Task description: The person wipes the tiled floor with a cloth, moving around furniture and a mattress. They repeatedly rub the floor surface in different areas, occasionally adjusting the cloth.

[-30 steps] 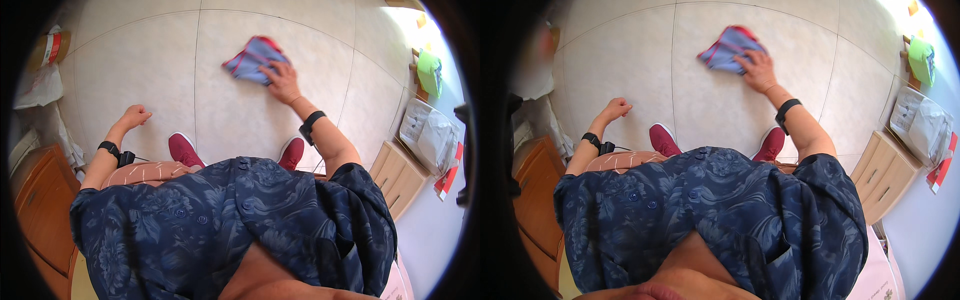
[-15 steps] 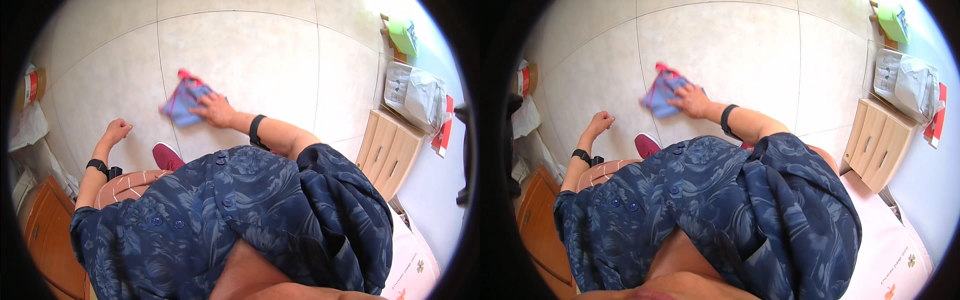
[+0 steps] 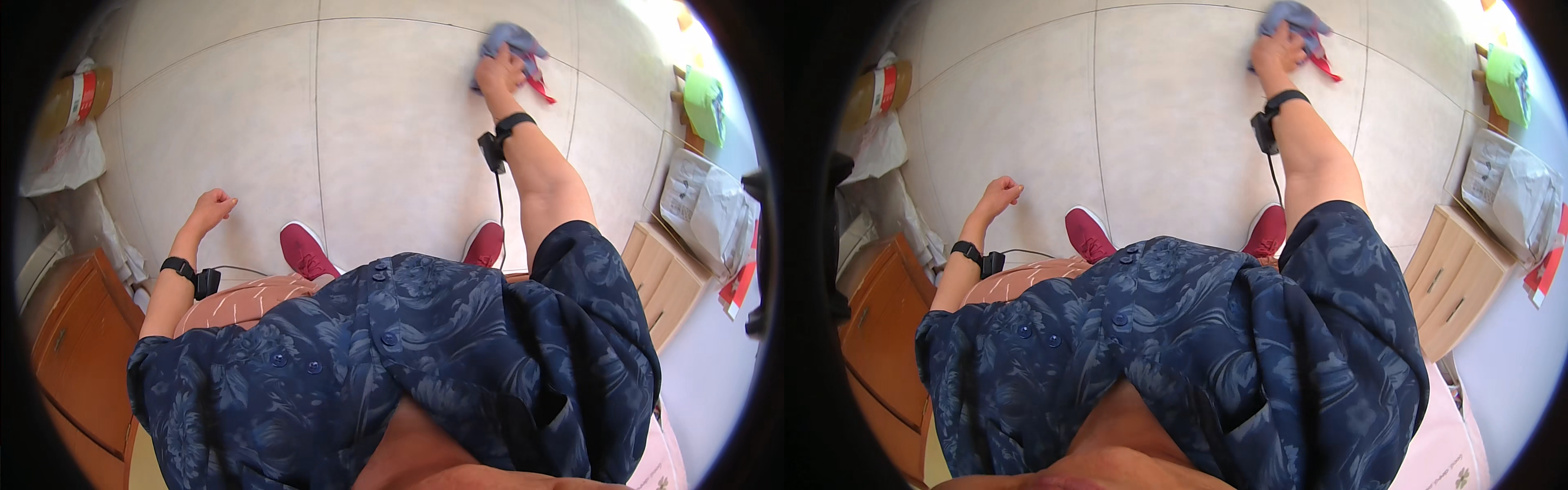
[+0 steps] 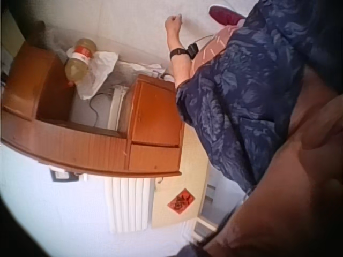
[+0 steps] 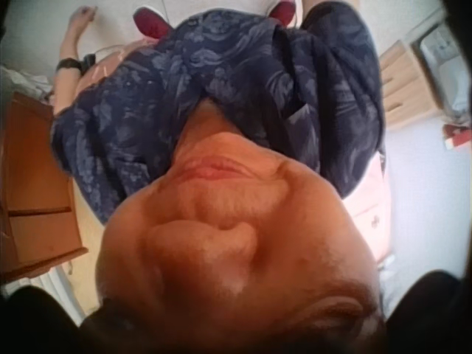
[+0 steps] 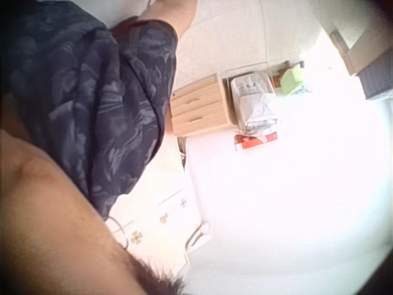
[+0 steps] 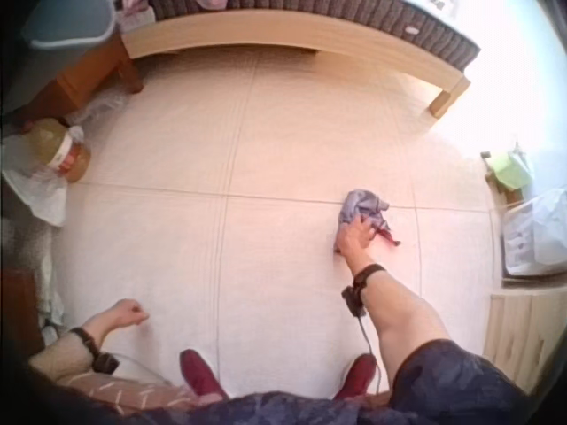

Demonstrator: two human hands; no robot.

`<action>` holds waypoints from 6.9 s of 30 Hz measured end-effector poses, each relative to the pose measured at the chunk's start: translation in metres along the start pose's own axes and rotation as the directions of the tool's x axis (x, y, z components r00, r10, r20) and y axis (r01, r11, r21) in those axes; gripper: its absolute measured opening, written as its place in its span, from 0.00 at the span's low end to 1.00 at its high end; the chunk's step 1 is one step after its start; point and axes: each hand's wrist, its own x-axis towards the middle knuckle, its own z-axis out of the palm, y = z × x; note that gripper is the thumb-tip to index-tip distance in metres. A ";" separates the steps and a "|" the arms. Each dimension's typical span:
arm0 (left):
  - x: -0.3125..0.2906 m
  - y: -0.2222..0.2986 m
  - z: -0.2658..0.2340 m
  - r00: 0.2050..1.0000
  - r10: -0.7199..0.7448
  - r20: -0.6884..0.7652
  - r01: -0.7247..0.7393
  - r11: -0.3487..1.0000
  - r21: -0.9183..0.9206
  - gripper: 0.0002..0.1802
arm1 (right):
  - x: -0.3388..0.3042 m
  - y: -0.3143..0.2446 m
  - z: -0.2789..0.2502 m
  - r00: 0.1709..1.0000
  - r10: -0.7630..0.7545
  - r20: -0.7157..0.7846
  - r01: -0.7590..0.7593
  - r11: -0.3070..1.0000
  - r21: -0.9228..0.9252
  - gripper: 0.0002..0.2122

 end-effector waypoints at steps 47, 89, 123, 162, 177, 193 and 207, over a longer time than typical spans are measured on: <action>0.028 0.142 0.134 0.662 0.719 -0.213 -0.542 0.655 0.526 0.43 | -0.170 -0.033 -0.232 0.459 -0.486 0.744 0.450 0.849 0.277 0.21; -0.056 -0.049 0.110 0.454 -0.534 -0.713 0.398 0.838 -0.374 0.45 | -0.129 -0.007 -0.194 0.402 -0.331 0.853 0.512 0.854 0.090 0.23; -0.049 0.047 0.130 0.610 -0.014 -0.793 0.097 0.994 0.058 0.43 | -0.156 -0.010 -0.169 0.418 -0.292 0.860 0.518 0.854 0.038 0.20; 0.073 0.191 0.054 0.615 0.628 -0.477 -0.696 0.717 0.046 0.25 | -0.196 -0.043 -0.028 0.411 -0.753 0.514 0.800 0.569 0.193 0.37; 0.031 0.113 0.017 0.806 0.531 -0.263 -0.532 0.844 0.073 0.16 | 0.016 -0.064 -0.035 0.876 -0.421 0.237 0.481 0.803 -0.352 0.32; 0.070 0.386 0.049 0.511 0.699 0.500 -0.858 0.386 0.338 0.20 | -0.072 0.217 -0.250 0.644 0.054 0.763 -0.548 0.729 0.411 0.29; 0.095 0.413 0.095 0.601 0.589 0.541 -0.795 0.370 0.480 0.24 | -0.133 0.372 -0.319 0.834 0.399 0.381 -0.483 0.194 0.854 0.25</action>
